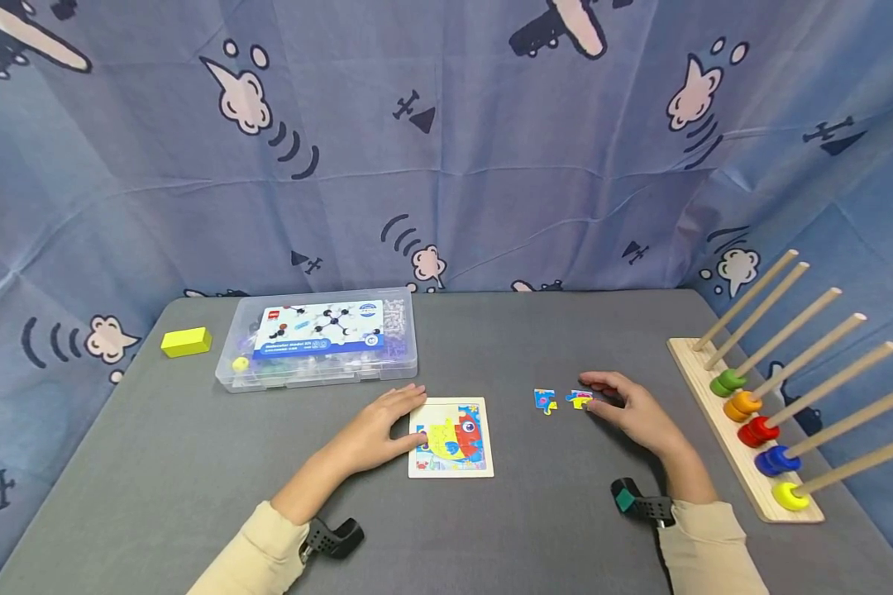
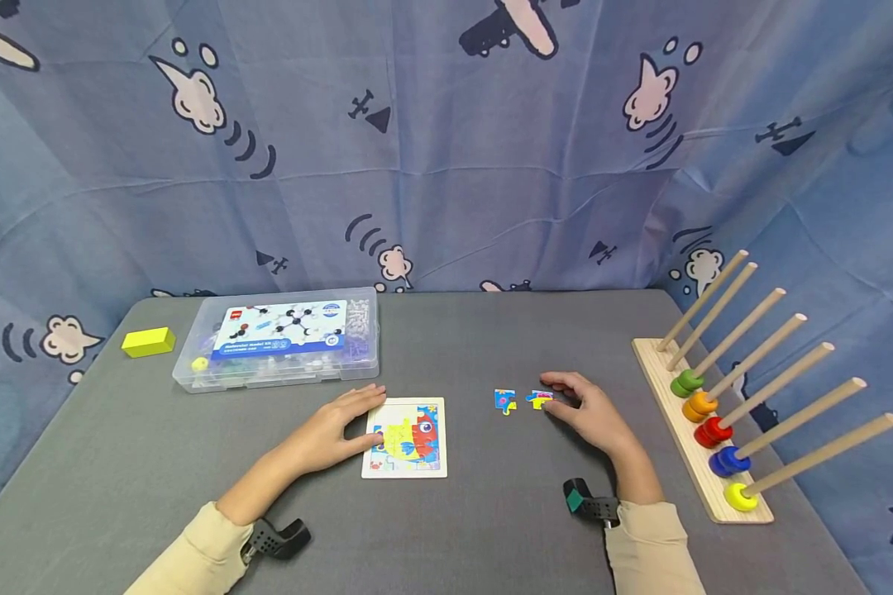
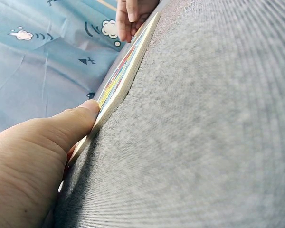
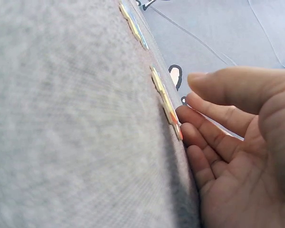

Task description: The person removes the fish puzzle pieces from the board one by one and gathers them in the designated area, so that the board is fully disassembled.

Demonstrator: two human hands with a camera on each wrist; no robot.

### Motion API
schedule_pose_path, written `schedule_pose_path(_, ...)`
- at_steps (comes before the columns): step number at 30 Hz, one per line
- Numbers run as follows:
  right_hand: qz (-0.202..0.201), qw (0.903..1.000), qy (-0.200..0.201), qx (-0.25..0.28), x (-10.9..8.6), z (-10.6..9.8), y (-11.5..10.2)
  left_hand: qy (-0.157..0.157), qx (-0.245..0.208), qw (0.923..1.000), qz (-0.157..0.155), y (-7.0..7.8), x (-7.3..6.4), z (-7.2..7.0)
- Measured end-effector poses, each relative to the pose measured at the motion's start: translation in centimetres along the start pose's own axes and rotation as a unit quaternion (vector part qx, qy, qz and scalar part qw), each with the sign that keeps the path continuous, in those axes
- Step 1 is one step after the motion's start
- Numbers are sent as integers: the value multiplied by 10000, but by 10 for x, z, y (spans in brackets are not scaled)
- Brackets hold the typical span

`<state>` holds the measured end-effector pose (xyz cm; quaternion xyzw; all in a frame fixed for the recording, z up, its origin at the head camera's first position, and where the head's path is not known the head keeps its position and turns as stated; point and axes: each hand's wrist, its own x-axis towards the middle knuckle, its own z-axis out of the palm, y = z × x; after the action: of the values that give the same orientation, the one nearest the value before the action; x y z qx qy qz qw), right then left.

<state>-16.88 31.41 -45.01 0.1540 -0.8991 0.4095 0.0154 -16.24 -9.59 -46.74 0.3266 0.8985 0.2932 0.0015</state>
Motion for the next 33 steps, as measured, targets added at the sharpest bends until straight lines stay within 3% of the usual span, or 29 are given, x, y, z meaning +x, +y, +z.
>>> schedule_pose_path(9,365,9991,-119,-199,3,0,-12,21,25,10000,17,-2,-1,1)
schedule_pose_path(33,-343,9973,-636,-99,13,30,-59,25,15,10000,20,-4,0,2)
